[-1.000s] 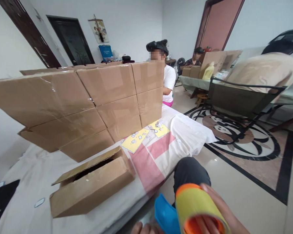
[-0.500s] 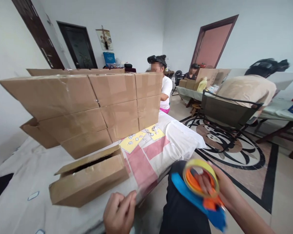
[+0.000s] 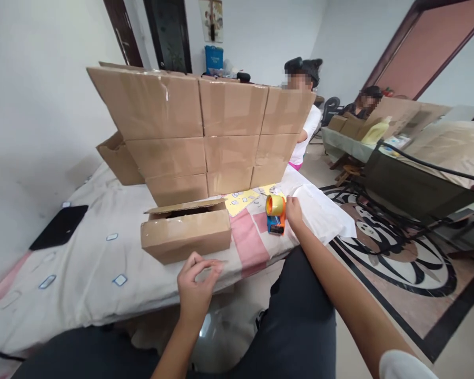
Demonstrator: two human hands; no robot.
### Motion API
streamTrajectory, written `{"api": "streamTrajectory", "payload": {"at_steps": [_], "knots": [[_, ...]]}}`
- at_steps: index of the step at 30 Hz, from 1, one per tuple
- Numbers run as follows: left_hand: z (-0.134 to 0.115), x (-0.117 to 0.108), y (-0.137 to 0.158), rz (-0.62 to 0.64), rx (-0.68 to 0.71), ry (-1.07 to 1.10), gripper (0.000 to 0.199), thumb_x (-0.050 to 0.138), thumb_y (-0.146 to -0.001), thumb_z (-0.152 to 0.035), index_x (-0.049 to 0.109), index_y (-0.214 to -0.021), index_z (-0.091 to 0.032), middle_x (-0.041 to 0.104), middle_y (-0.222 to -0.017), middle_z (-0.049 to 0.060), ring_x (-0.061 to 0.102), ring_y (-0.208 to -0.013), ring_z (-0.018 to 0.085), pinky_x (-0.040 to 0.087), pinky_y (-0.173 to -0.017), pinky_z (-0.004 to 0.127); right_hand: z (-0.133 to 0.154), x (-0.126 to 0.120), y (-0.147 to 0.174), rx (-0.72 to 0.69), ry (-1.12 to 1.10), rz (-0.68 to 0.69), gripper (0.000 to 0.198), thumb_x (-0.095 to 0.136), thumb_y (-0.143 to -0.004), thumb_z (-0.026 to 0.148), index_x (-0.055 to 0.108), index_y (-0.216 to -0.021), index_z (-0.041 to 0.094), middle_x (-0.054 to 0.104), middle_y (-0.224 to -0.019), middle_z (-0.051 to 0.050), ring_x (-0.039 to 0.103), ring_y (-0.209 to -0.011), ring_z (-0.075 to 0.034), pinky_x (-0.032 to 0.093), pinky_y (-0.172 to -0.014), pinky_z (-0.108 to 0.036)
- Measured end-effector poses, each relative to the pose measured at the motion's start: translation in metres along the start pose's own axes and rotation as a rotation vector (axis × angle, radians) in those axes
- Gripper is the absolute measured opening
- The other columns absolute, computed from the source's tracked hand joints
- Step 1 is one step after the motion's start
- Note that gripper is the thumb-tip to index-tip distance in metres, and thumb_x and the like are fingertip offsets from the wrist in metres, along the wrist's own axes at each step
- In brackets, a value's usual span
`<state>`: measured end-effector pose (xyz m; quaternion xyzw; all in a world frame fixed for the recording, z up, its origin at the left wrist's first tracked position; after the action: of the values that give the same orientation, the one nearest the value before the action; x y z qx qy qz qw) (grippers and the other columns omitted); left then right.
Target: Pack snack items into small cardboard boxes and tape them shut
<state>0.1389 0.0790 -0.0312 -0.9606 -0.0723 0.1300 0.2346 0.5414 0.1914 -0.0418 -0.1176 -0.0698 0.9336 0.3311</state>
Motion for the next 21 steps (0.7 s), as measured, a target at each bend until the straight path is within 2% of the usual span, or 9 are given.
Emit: {"api": "streamTrajectory", "payload": {"at_steps": [2, 3, 5, 7, 9, 12, 16, 21], "knots": [[0.004, -0.004, -0.002, -0.012, -0.026, 0.028, 0.020, 0.069, -0.085, -0.035, 0.079, -0.073, -0.022, 0.053, -0.065, -0.002, 0.049, -0.063, 0.012, 0.040, -0.059, 0.025, 0.024, -0.008, 0.018, -0.147, 0.061, -0.031, 0.022, 0.055, -0.088, 0.044, 0.054, -0.088, 0.022, 0.057, -0.084, -0.003, 0.053, -0.088, -0.022, 0.044, -0.084, -0.036], [0.006, -0.006, -0.003, -0.019, -0.039, 0.041, 0.020, 0.069, -0.085, -0.035, 0.079, -0.073, -0.022, 0.052, -0.065, -0.002, 0.048, -0.062, 0.012, 0.039, -0.059, 0.025, 0.043, -0.001, 0.035, -0.290, 0.114, 0.028, 0.022, 0.059, -0.087, 0.041, 0.056, -0.095, 0.021, 0.058, -0.091, -0.005, 0.054, -0.092, -0.022, 0.045, -0.086, -0.037], [0.011, -0.010, -0.004, -0.031, -0.067, 0.064, 0.020, 0.069, -0.084, -0.034, 0.079, -0.072, -0.022, 0.050, -0.064, -0.002, 0.046, -0.062, 0.012, 0.038, -0.059, 0.025, 0.084, 0.037, 0.095, -0.695, 0.246, 0.314, 0.032, 0.068, -0.086, 0.037, 0.058, -0.111, 0.020, 0.061, -0.103, -0.008, 0.058, -0.097, -0.024, 0.048, -0.089, -0.041], [0.015, -0.014, -0.004, -0.035, -0.097, 0.073, 0.019, 0.069, -0.084, -0.034, 0.079, -0.072, -0.022, 0.049, -0.064, -0.002, 0.046, -0.062, 0.012, 0.038, -0.060, 0.025, 0.108, 0.075, 0.176, -1.082, 0.343, 0.609, 0.048, 0.073, -0.086, 0.036, 0.054, -0.127, 0.020, 0.064, -0.113, -0.013, 0.060, -0.104, -0.026, 0.051, -0.089, -0.044], [0.018, -0.017, -0.004, -0.039, -0.119, 0.079, 0.019, 0.070, -0.083, -0.034, 0.078, -0.072, -0.022, 0.048, -0.065, -0.002, 0.046, -0.064, 0.012, 0.039, -0.062, 0.025, 0.123, 0.091, 0.233, -1.282, 0.341, 0.685, 0.060, 0.076, -0.086, 0.034, 0.049, -0.137, 0.017, 0.065, -0.117, -0.015, 0.061, -0.108, -0.028, 0.053, -0.087, -0.044], [0.022, -0.021, -0.004, -0.043, -0.139, 0.104, 0.018, 0.071, -0.083, -0.034, 0.078, -0.071, -0.022, 0.048, -0.064, -0.002, 0.047, -0.065, 0.013, 0.039, -0.064, 0.026, 0.149, 0.098, 0.267, -1.382, 0.255, 0.577, 0.053, 0.077, -0.084, 0.023, 0.055, -0.132, 0.016, 0.065, -0.115, -0.015, 0.060, -0.106, -0.027, 0.055, -0.082, -0.043], [0.025, -0.022, -0.004, -0.049, -0.146, 0.157, 0.016, 0.072, -0.083, -0.035, 0.079, -0.073, -0.024, 0.050, -0.065, -0.002, 0.048, -0.067, 0.014, 0.040, -0.065, 0.027, 0.182, 0.102, 0.271, -1.428, 0.170, 0.457, 0.031, 0.073, -0.084, 0.015, 0.069, -0.114, 0.020, 0.063, -0.111, -0.012, 0.059, -0.101, -0.026, 0.055, -0.076, -0.042], [0.044, -0.012, -0.001, -0.021, -0.210, 0.186, 0.016, 0.073, -0.084, -0.036, 0.079, -0.073, -0.026, 0.050, -0.066, -0.002, 0.050, -0.069, 0.014, 0.040, -0.067, 0.027, 0.206, 0.109, 0.258, -1.307, 0.079, 0.457, 0.020, 0.069, -0.086, 0.015, 0.073, -0.104, 0.022, 0.062, -0.107, -0.009, 0.061, -0.097, -0.024, 0.055, -0.077, -0.043]]}}
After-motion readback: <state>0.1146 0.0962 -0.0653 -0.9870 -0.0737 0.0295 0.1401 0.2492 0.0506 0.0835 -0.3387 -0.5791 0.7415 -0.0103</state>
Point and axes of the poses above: each hand's wrist, its own y-axis away from the middle knuckle, its own x-axis out of the palm, z = x × y, the point moved 10 cm from there along -y, towards the middle knuckle
